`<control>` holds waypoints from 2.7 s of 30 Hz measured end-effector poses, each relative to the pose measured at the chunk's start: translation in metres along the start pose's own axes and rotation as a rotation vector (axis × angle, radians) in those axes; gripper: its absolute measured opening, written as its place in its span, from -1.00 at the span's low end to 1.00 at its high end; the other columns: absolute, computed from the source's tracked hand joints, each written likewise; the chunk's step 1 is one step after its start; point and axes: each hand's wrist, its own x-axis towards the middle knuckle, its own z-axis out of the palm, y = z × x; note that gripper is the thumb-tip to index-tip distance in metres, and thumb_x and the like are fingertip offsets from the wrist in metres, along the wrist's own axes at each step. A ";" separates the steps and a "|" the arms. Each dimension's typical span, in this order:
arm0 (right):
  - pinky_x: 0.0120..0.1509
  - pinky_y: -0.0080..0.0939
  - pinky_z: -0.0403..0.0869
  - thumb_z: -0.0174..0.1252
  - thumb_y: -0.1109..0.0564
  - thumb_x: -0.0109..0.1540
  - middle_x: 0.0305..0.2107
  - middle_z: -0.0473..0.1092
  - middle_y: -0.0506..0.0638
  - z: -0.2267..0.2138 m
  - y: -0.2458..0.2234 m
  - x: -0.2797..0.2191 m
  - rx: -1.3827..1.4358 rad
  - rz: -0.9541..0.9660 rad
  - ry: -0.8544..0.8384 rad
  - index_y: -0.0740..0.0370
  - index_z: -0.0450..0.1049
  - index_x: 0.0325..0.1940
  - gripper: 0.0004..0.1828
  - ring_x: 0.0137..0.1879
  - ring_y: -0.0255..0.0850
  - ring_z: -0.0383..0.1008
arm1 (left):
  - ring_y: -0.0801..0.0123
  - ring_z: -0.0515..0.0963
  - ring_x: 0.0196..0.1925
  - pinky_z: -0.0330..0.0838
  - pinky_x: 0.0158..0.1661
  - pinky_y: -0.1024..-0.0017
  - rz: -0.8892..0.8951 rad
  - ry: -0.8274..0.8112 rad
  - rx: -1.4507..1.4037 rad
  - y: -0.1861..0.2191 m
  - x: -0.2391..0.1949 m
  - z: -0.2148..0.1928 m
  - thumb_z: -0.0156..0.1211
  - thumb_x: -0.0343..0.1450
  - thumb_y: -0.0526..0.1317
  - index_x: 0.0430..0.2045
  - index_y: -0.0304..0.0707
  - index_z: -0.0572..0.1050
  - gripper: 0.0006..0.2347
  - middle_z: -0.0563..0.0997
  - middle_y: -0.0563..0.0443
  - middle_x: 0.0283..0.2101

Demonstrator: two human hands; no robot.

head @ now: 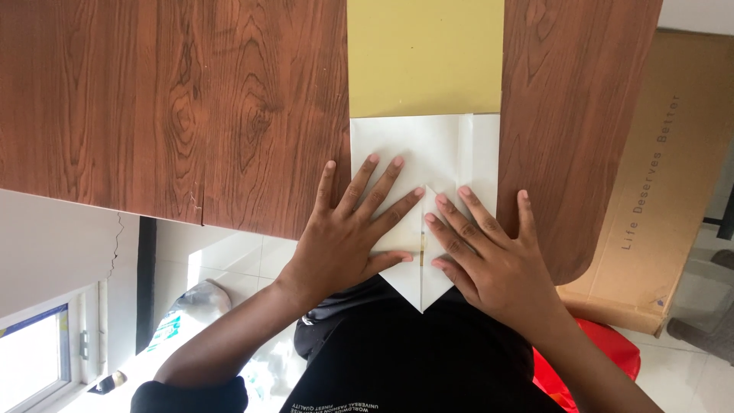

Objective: Assembling paper bags by applying glue to paper sheets and folding them into the final shape.

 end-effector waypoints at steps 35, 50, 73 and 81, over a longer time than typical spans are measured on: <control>0.39 0.49 0.14 -0.03 -0.15 0.38 0.33 0.33 -0.14 0.000 0.031 0.028 0.003 0.091 0.064 -0.16 0.44 0.31 -0.57 0.38 -0.13 0.35 | -0.16 -0.01 0.58 -0.09 0.39 -0.36 0.063 0.071 0.065 -0.039 0.028 0.006 -0.28 0.44 0.55 0.51 0.45 -0.08 -0.26 0.01 -0.23 0.56; -0.43 -0.33 0.08 0.14 -0.23 0.28 -0.51 0.23 -0.17 0.016 0.274 0.152 1.764 1.079 0.579 0.07 0.34 -0.02 -0.60 -0.55 -0.38 0.11 | -0.19 0.18 0.48 -0.23 0.42 -0.26 0.495 0.156 -0.652 -0.097 0.085 0.006 0.35 0.30 0.17 -0.01 -0.02 0.64 -0.54 0.25 -0.30 0.43; -0.44 -0.21 0.31 -0.04 0.30 0.54 -0.55 0.35 0.07 -0.016 0.244 0.194 0.451 0.232 1.009 0.38 0.32 -0.08 -0.88 -0.50 -0.20 0.34 | -0.19 0.19 0.48 -0.29 0.44 -0.17 0.493 0.083 -0.851 -0.105 0.091 0.002 0.28 0.29 0.23 0.01 -0.03 0.59 -0.49 0.31 -0.32 0.39; -0.24 -0.14 0.36 -0.24 0.21 0.59 -0.48 0.30 0.09 -0.035 0.223 0.191 0.309 0.304 0.908 0.42 0.30 -0.03 -0.75 -0.38 -0.13 0.37 | -0.17 0.18 0.49 -0.27 0.44 -0.15 0.488 0.070 -0.838 -0.105 0.091 -0.002 0.29 0.28 0.22 0.01 -0.04 0.59 -0.49 0.31 -0.30 0.38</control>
